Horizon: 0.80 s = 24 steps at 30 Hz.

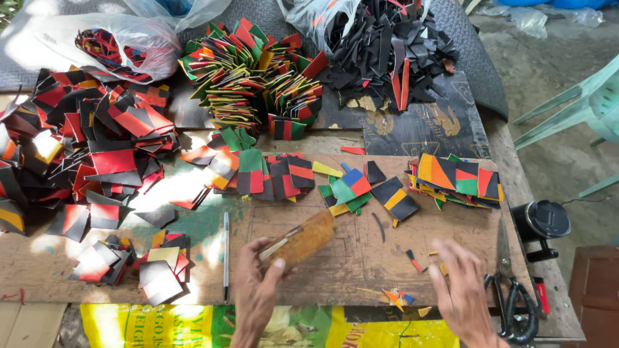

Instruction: The person assembles small multicolored geometric tiles by hand, arranging and pressing them together on a wooden work surface. They use a wooden block to press the pieces and occasionally trim edges with shears, stacking completed units on the table.

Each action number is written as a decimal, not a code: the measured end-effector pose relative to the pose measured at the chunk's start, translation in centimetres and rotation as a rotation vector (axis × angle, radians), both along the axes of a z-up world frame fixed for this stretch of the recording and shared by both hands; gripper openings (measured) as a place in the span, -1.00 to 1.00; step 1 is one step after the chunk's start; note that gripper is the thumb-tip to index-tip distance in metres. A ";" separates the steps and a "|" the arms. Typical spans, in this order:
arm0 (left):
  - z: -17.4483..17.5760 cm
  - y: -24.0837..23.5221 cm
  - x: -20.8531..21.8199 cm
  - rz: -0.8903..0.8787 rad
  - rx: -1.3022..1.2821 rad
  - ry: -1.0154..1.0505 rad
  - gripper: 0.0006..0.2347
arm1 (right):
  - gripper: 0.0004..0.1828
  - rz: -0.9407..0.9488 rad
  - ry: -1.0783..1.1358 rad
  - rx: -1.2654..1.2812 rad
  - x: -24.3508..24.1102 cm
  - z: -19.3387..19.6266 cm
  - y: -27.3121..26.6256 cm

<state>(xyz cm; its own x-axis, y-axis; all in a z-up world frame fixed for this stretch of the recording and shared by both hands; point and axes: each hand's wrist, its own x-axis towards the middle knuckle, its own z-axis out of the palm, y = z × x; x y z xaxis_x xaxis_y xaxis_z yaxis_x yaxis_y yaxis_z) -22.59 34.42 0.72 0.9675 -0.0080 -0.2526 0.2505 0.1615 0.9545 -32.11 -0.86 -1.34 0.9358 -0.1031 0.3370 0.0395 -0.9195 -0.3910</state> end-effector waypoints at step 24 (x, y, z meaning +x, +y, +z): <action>0.1 -5.3 1.5 0.036 0.612 -0.344 -0.88 | -0.55 0.111 -0.139 0.035 9.4 -0.5 4.5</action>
<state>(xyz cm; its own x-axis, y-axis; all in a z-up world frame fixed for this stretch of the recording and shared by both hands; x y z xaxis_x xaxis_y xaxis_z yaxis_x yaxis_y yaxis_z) -21.05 29.13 0.78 0.9903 0.0712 0.1191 -0.0775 -0.4278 0.9005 -22.71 3.64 -1.87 0.8867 -0.0163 0.4621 0.1956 -0.8924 -0.4067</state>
